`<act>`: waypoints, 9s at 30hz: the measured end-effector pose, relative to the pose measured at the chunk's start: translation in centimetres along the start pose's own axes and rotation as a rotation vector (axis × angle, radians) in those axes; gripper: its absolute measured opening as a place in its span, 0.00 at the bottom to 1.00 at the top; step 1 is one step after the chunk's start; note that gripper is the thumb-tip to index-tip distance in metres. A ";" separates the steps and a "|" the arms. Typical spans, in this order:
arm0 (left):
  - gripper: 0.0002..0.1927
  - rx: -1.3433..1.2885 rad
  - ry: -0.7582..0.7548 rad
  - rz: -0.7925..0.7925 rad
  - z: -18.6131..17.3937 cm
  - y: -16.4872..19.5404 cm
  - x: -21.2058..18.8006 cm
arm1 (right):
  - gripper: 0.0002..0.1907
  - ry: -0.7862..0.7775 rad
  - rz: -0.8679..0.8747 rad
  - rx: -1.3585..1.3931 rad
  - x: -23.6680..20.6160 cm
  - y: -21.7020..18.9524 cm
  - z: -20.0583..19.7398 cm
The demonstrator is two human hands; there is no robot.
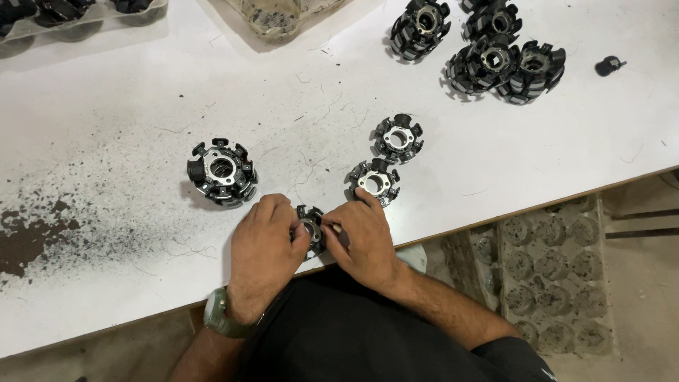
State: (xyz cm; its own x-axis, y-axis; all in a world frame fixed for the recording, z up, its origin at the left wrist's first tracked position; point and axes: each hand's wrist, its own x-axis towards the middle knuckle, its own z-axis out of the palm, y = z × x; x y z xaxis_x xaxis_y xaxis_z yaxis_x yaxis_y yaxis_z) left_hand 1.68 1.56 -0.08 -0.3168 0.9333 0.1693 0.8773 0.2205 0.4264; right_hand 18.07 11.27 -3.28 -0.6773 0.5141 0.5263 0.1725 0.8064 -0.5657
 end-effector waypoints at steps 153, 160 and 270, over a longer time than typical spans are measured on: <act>0.45 -0.173 0.088 0.347 1.2 0.5 -0.1 | 0.07 0.114 0.345 0.461 -3.6 4.9 -2.1; 0.14 -0.185 -0.068 0.207 0.4 0.8 1.0 | 0.07 0.073 0.103 0.121 -2.4 1.3 -0.6; 0.08 -0.226 0.041 0.103 2.0 0.9 -0.8 | 0.15 0.090 -0.056 0.062 -2.3 1.3 -0.3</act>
State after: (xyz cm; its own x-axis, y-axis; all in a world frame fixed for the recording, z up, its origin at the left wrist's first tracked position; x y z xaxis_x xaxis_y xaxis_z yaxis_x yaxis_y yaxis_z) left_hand 3.45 1.56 -1.62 -0.2478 0.9344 0.2560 0.8041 0.0510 0.5923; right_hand 20.08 11.24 -5.08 -0.6172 0.4954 0.6113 0.0901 0.8162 -0.5706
